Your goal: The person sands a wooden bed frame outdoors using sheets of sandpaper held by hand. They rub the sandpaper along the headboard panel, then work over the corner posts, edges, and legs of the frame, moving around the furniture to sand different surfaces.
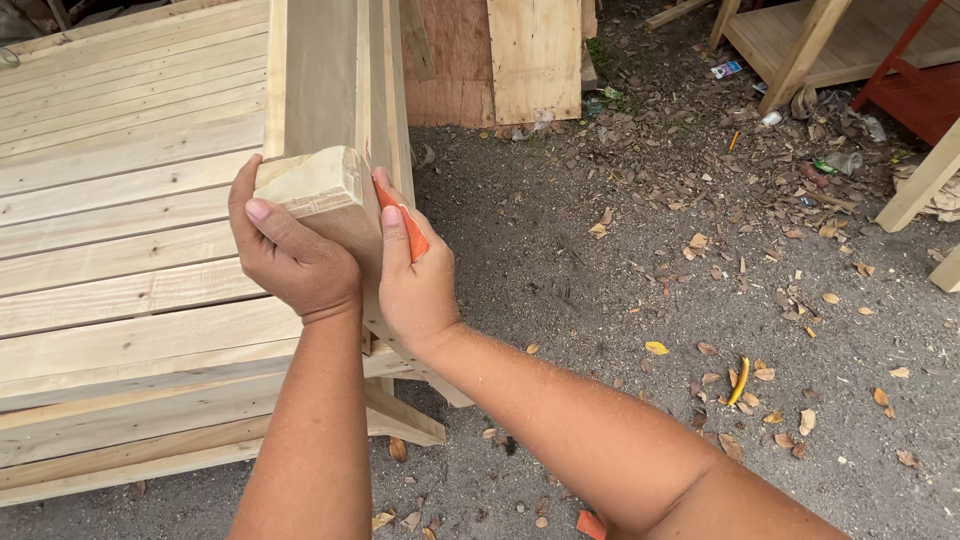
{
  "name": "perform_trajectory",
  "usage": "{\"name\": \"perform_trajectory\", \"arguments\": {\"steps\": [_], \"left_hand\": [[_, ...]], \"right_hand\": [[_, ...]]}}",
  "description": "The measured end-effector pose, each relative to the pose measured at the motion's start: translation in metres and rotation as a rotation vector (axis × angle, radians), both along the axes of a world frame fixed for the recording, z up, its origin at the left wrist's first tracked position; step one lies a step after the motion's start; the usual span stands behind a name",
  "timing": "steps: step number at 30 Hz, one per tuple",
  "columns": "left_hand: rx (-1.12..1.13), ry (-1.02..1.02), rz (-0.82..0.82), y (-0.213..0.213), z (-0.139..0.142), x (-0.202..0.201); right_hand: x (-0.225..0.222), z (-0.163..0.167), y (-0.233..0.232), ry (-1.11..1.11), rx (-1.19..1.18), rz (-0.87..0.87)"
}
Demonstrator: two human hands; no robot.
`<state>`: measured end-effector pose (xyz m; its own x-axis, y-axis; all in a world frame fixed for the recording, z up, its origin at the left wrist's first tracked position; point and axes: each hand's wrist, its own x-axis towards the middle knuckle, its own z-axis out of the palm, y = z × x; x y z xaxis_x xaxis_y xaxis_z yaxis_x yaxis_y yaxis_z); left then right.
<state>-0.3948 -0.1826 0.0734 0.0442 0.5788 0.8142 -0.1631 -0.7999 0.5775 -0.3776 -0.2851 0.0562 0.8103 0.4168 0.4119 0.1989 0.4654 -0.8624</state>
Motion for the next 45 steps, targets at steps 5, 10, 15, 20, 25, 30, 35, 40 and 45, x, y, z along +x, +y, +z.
{"name": "perform_trajectory", "arguments": {"steps": [5,10,15,20,25,30,35,40,45], "left_hand": [[-0.003,-0.029,-0.053,0.002,-0.002,0.0],[-0.012,-0.02,-0.038,0.003,-0.004,-0.001],[0.003,-0.03,-0.047,0.004,-0.006,0.0],[-0.009,-0.042,-0.062,0.006,-0.006,0.0],[-0.004,-0.016,-0.032,0.007,-0.007,0.0],[0.013,-0.016,-0.026,0.007,-0.007,0.0],[-0.02,-0.025,-0.038,0.007,-0.007,0.0],[-0.007,-0.023,-0.033,0.008,-0.008,0.001],[0.02,-0.008,-0.008,0.009,-0.009,0.0]], "right_hand": [[-0.011,-0.001,-0.013,-0.063,0.029,0.005],[-0.001,-0.004,0.001,0.069,-0.003,0.027],[-0.007,-0.021,-0.007,-0.075,-0.003,0.039],[0.001,-0.017,0.004,0.076,-0.035,0.025],[-0.007,-0.025,-0.005,-0.04,-0.014,0.039],[-0.001,-0.032,-0.001,0.015,-0.045,0.048],[-0.005,-0.031,-0.01,-0.032,-0.062,0.065],[0.0,-0.02,-0.006,0.031,-0.072,0.075],[0.001,-0.023,-0.004,-0.037,-0.053,0.043]]}}
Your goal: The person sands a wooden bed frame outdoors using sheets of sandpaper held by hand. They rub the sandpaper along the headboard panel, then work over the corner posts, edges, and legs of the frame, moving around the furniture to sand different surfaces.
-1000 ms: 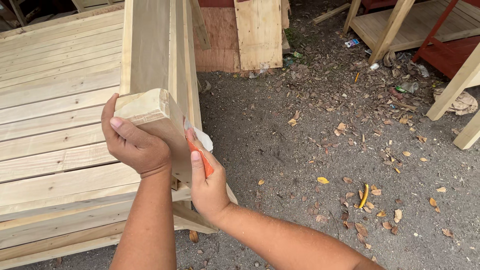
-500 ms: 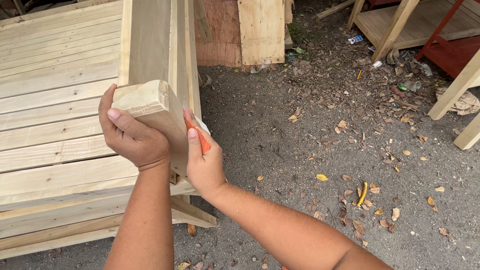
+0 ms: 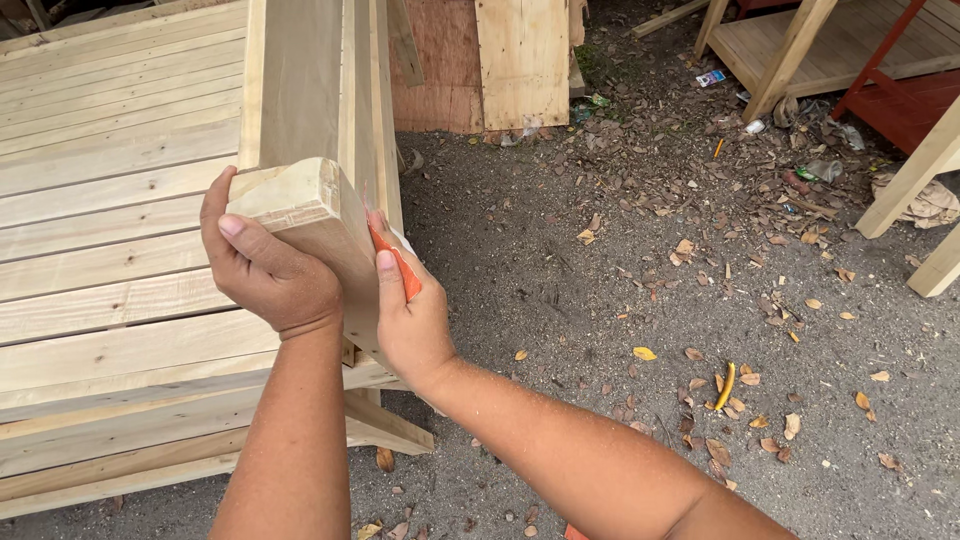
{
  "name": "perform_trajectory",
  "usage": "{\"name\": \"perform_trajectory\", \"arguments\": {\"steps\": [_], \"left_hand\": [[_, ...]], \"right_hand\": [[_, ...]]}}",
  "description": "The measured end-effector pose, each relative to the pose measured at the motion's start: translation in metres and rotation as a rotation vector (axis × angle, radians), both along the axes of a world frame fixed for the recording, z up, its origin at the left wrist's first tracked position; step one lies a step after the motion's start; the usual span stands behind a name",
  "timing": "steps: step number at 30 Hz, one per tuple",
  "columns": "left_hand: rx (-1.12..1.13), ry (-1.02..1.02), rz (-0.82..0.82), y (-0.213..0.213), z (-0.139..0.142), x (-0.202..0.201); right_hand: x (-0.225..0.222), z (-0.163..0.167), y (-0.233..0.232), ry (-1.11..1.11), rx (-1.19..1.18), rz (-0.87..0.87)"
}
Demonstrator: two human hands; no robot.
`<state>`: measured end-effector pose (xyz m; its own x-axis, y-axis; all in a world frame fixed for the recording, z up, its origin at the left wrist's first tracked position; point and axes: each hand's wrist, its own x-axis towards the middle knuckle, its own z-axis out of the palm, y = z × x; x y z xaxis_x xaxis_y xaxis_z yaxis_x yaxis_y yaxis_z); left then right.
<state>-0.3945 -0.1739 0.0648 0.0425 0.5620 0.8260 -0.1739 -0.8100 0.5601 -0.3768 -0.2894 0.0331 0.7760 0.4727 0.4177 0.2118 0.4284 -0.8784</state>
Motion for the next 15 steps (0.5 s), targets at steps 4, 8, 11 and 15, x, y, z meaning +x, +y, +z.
{"name": "perform_trajectory", "arguments": {"steps": [4,8,11,15], "left_hand": [[-0.039,-0.033,-0.068,-0.001,0.001,0.001],[-0.053,-0.027,-0.065,-0.003,0.004,0.001],[-0.032,-0.002,-0.013,-0.005,0.007,0.0],[-0.002,0.016,0.011,-0.003,0.004,-0.002]], "right_hand": [[-0.01,-0.011,-0.01,0.003,-0.006,-0.011],[0.006,-0.011,0.009,0.114,-0.049,-0.012],[0.008,-0.017,0.015,0.096,-0.017,-0.004],[-0.002,-0.027,0.008,0.038,-0.016,0.024]]}}
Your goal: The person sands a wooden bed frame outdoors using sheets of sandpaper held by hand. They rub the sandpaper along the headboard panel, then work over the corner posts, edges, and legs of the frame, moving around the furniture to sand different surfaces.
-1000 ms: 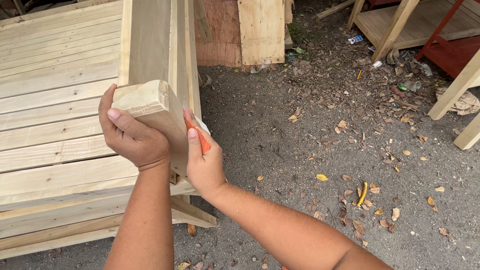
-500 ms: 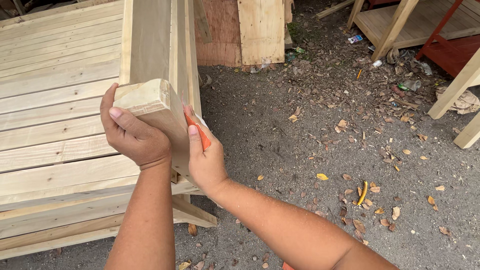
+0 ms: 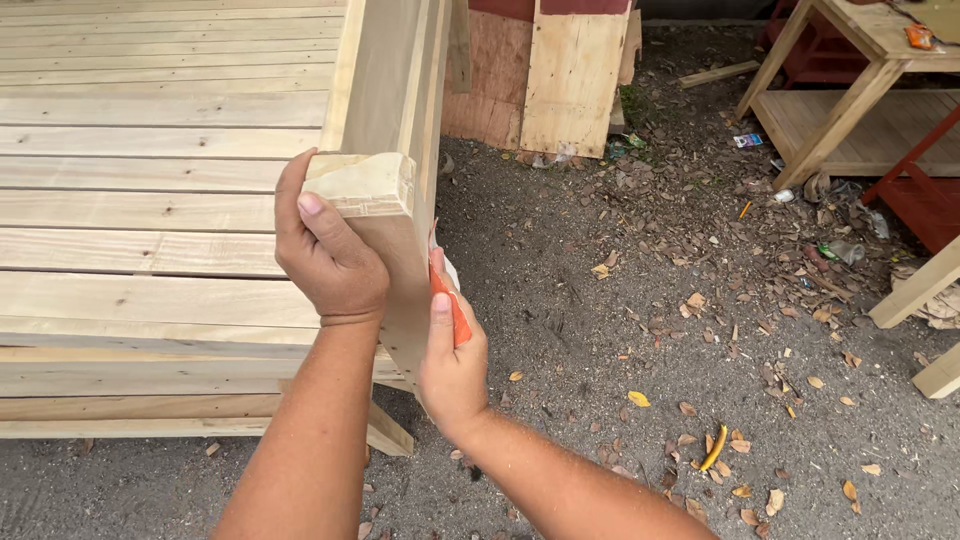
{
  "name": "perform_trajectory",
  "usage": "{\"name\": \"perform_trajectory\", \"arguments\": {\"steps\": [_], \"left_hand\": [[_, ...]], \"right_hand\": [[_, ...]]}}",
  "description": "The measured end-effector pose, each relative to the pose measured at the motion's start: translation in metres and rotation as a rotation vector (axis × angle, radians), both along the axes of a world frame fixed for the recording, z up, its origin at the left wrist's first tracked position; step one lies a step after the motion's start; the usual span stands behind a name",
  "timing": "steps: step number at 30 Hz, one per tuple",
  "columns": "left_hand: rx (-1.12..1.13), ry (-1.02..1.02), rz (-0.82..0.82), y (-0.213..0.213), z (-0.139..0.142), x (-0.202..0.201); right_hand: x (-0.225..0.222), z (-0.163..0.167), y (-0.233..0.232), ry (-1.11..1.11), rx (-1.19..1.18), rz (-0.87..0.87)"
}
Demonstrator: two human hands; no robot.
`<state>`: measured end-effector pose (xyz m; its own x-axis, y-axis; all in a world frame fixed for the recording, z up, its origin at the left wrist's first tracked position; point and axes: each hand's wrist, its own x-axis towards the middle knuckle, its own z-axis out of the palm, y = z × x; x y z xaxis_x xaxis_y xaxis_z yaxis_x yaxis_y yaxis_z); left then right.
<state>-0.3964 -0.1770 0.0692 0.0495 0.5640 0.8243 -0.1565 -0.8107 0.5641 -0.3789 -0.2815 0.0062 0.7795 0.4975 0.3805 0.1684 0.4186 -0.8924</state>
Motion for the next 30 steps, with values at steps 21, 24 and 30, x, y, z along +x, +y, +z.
{"name": "perform_trajectory", "arguments": {"steps": [21,24,30], "left_hand": [[-0.243,0.12,-0.345,0.02,-0.082,-0.002],[-0.261,0.107,-0.33,0.018,-0.087,-0.002],[-0.245,0.085,-0.32,0.017,-0.089,-0.001]], "right_hand": [[0.049,0.012,0.031,0.399,-0.013,0.334],[0.03,-0.002,0.019,0.207,-0.092,0.181],[0.021,0.008,0.015,0.214,-0.031,0.167]]}}
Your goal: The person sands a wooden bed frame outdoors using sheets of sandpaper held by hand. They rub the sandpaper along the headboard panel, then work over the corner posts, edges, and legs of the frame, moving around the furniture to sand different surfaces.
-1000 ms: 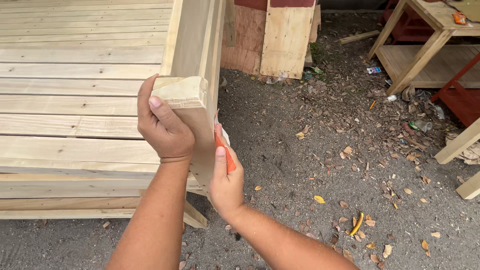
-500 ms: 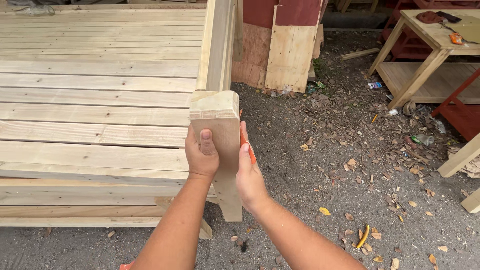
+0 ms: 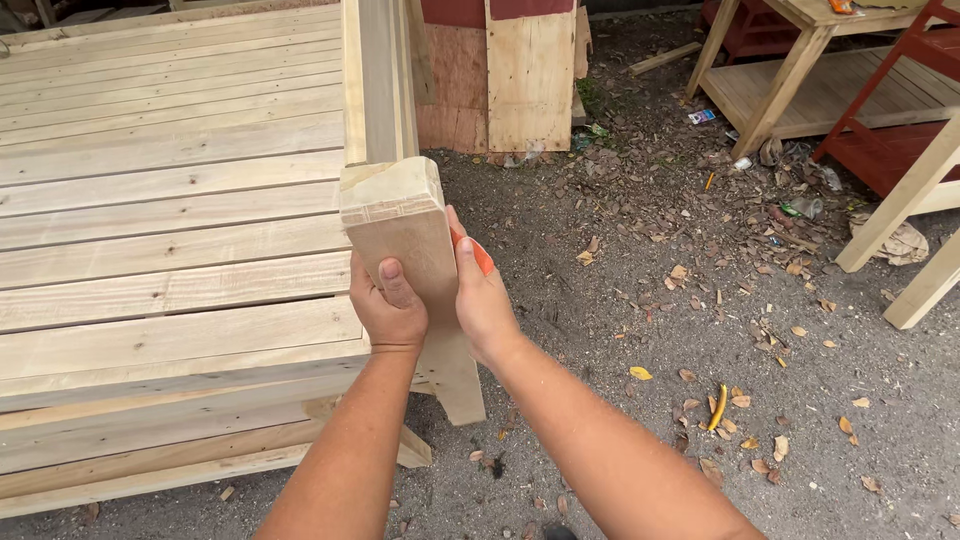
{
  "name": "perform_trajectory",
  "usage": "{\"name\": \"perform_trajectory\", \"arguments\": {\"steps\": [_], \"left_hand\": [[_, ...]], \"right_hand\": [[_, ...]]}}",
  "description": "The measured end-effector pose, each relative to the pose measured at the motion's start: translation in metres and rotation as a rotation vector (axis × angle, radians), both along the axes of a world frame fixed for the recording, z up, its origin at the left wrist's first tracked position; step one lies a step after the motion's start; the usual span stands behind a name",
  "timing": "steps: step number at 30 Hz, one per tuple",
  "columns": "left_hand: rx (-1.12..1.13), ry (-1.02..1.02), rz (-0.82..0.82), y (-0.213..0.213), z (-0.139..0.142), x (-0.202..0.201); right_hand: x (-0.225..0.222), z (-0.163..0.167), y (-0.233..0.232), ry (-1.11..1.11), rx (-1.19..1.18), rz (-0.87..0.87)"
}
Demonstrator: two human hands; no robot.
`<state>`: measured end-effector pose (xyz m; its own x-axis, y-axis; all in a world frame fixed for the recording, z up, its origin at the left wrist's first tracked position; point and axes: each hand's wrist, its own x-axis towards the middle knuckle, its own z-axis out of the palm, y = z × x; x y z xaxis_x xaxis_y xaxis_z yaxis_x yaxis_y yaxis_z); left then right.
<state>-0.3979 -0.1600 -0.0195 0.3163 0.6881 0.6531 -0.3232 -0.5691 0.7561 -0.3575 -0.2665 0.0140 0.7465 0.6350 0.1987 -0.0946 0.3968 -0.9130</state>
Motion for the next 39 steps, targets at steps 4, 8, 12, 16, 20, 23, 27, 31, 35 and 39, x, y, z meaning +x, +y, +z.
{"name": "perform_trajectory", "arguments": {"steps": [4,8,12,16,20,23,27,31,35,39], "left_hand": [[0.009,0.019,0.019,-0.002,0.002,-0.001],[0.009,0.012,0.019,-0.003,0.001,-0.001],[0.021,-0.009,0.021,-0.002,-0.001,0.0],[0.015,-0.012,0.02,-0.002,-0.002,0.0],[0.009,-0.003,0.051,-0.003,-0.003,-0.001],[0.0,0.061,0.095,-0.002,-0.004,-0.001],[0.02,0.057,0.091,-0.001,-0.005,-0.001],[0.033,0.037,0.087,-0.003,-0.005,-0.003],[0.056,0.035,0.082,-0.005,-0.004,-0.005],[0.047,0.048,0.102,-0.005,-0.003,-0.006]], "right_hand": [[0.002,0.002,0.002,-0.054,0.003,-0.055],[-0.009,-0.024,-0.003,-0.189,-0.03,-0.197],[-0.012,-0.041,-0.005,-0.065,0.019,-0.123],[-0.012,-0.035,-0.008,-0.121,-0.076,-0.152],[-0.013,-0.021,-0.009,-0.155,-0.032,-0.181],[-0.011,-0.014,-0.006,-0.073,-0.035,-0.144],[-0.022,-0.015,-0.017,-0.106,-0.018,-0.161],[-0.027,-0.014,-0.022,-0.177,-0.057,-0.21],[-0.016,-0.008,-0.015,-0.083,-0.004,-0.171],[-0.024,-0.014,-0.023,-0.201,-0.069,-0.231]]}}
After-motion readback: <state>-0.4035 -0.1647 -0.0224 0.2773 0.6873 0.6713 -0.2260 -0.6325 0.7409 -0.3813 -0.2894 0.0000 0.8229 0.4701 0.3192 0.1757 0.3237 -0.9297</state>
